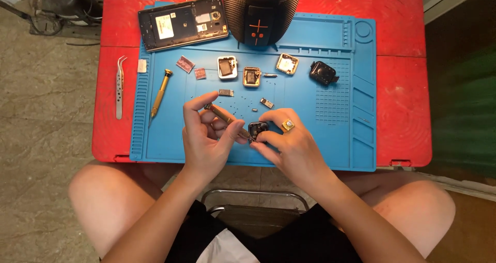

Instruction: Disassembling and cleaning the internal components of a small electronic device on a repair mat using precision tools.

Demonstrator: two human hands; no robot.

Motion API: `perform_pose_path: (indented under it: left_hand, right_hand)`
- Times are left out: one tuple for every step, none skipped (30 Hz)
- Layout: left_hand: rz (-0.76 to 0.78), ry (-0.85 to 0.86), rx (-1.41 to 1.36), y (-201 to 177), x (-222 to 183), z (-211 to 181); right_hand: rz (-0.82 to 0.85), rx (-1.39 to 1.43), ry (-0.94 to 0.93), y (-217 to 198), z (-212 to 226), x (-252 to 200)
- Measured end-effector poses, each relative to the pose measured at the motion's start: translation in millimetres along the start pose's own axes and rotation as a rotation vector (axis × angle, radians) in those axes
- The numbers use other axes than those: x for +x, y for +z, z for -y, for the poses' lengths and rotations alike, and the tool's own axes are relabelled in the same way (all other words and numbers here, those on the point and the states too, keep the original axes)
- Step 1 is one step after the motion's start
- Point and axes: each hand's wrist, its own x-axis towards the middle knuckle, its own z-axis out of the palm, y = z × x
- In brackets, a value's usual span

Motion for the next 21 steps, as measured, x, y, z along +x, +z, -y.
perform_pose_path:
  left_hand:
    - [0.002, -0.001, 0.001, 0.4, 0.4, -0.2]
    - [0.003, -0.005, 0.005, 0.7, 0.8, -0.5]
    - [0.004, -0.008, 0.007, 0.9, 1.7, -0.7]
    - [0.006, -0.008, 0.008, 1.1, 1.8, -0.4]
    - [0.005, -0.012, 0.007, 1.3, 2.3, -0.1]
    - [0.004, -0.016, 0.006, 1.3, 2.7, 0.1]
    - [0.005, -0.014, 0.005, 1.5, 2.6, 0.9]
    - [0.005, -0.018, -0.002, 1.5, 2.5, 1.8]
    - [0.004, -0.024, -0.009, 1.5, 1.7, 2.6]
    - [0.004, -0.024, -0.009, 1.6, 2.6, 2.4]
    - [0.002, -0.019, -0.011, 1.7, 3.4, 2.3]
    - [0.0, -0.015, -0.013, 1.7, 4.2, 2.4]
    - [-0.001, -0.016, -0.012, 2.1, 4.0, 2.6]
    - [-0.004, -0.015, -0.019, 2.5, 3.7, 2.9]
    - [-0.008, -0.013, -0.025, 3.0, 3.9, 3.3]
    - [-0.008, -0.013, -0.025, 3.2, 4.4, 3.1]
    - [-0.005, -0.015, -0.025, 3.3, 4.6, 2.8]
    - [-0.002, -0.018, -0.025, 3.6, 4.9, 2.4]
    - [-0.002, -0.017, -0.024, 3.8, 4.9, 2.1]
    - [-0.003, -0.007, -0.017, 4.1, 5.0, 1.8]
    - [-0.003, 0.003, -0.01, 4.4, 4.9, 1.3]
  right_hand:
    - [-0.002, 0.001, 0.002, -0.3, 0.4, 0.4]
    - [0.0, -0.002, 0.0, -0.5, 0.9, 0.9]
    - [0.001, -0.007, -0.003, -0.9, 1.2, 1.8]
    - [-0.001, -0.007, -0.002, -0.4, 0.9, 1.4]
    - [-0.004, -0.016, -0.009, 0.0, 0.4, 1.3]
    - [-0.006, -0.025, -0.016, 0.4, 0.2, 1.3]
    - [-0.008, -0.026, -0.016, -0.1, 0.8, 2.1]
    - [-0.01, -0.028, -0.021, -0.5, 1.5, 2.8]
    - [-0.009, -0.03, -0.025, -0.9, 2.4, 3.2]
    - [-0.01, -0.03, -0.025, -1.2, 2.7, 3.3]
    - [-0.012, -0.035, -0.025, -1.3, 2.9, 3.6]
    - [-0.015, -0.04, -0.024, -1.3, 3.1, 3.7]
    - [-0.013, -0.039, -0.024, -0.9, 2.9, 3.3]
    - [-0.018, -0.038, -0.024, -0.5, 2.6, 2.9]
    - [-0.023, -0.038, -0.024, -0.2, 2.2, 2.8]
    - [-0.023, -0.038, -0.025, -0.3, 2.3, 3.3]
    - [-0.025, -0.034, -0.022, -0.4, 2.7, 3.4]
    - [-0.027, -0.031, -0.018, -0.6, 3.2, 3.6]
    - [-0.028, -0.031, -0.019, -1.0, 3.5, 3.7]
    - [-0.022, -0.024, -0.015, -1.5, 3.7, 3.9]
    - [-0.017, -0.017, -0.011, -2.0, 4.2, 3.8]
